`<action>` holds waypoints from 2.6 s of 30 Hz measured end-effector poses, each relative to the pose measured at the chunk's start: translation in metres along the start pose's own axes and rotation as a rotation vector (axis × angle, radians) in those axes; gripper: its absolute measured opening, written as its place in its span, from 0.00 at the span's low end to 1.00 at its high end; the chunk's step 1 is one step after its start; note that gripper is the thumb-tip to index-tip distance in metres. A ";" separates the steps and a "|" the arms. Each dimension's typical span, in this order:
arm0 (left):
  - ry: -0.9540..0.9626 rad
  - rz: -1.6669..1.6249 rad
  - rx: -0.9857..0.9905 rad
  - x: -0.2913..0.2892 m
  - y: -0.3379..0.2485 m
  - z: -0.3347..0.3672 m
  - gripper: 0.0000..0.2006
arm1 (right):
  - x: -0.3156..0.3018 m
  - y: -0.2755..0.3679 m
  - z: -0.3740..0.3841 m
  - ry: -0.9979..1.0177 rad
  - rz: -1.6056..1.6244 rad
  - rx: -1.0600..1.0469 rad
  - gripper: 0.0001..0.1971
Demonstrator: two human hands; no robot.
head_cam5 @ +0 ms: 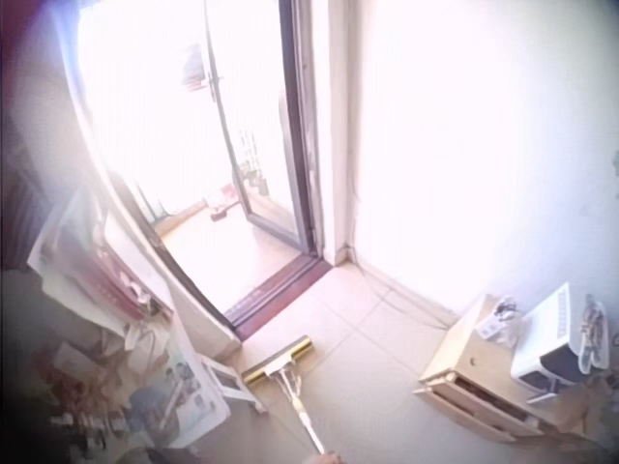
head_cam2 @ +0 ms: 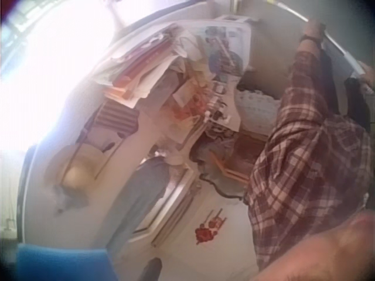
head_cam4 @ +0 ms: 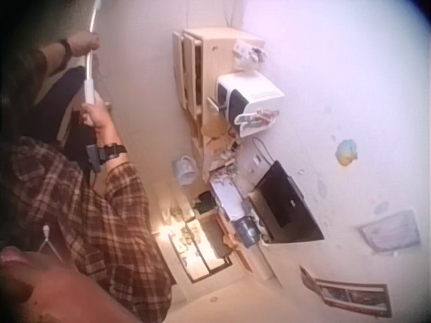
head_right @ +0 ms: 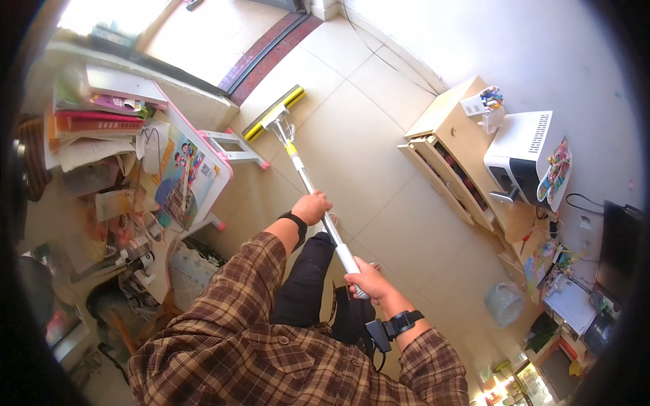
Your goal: The person cleans a bathroom floor and a living room floor using a squeegee and a spray bottle, then opens a drawer to retrieve several packaged items.
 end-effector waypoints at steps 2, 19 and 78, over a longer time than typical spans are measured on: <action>0.017 -0.077 0.009 0.010 -0.019 -0.001 0.06 | -0.014 -0.013 -0.014 -0.028 -0.054 0.022 0.26; 0.121 0.007 0.025 0.120 -0.261 -0.015 0.06 | -0.155 -0.202 -0.140 -0.048 -0.114 0.038 0.23; -0.071 -0.695 0.038 0.204 -0.337 0.098 0.06 | -0.439 0.001 0.102 -0.977 -1.247 -0.314 0.19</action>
Point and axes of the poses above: each hand's wrist, its own z-axis towards the middle knuckle, its own x-axis out of the palm, y = z × x, the point moved 5 cm from there along z, towards the middle knuckle
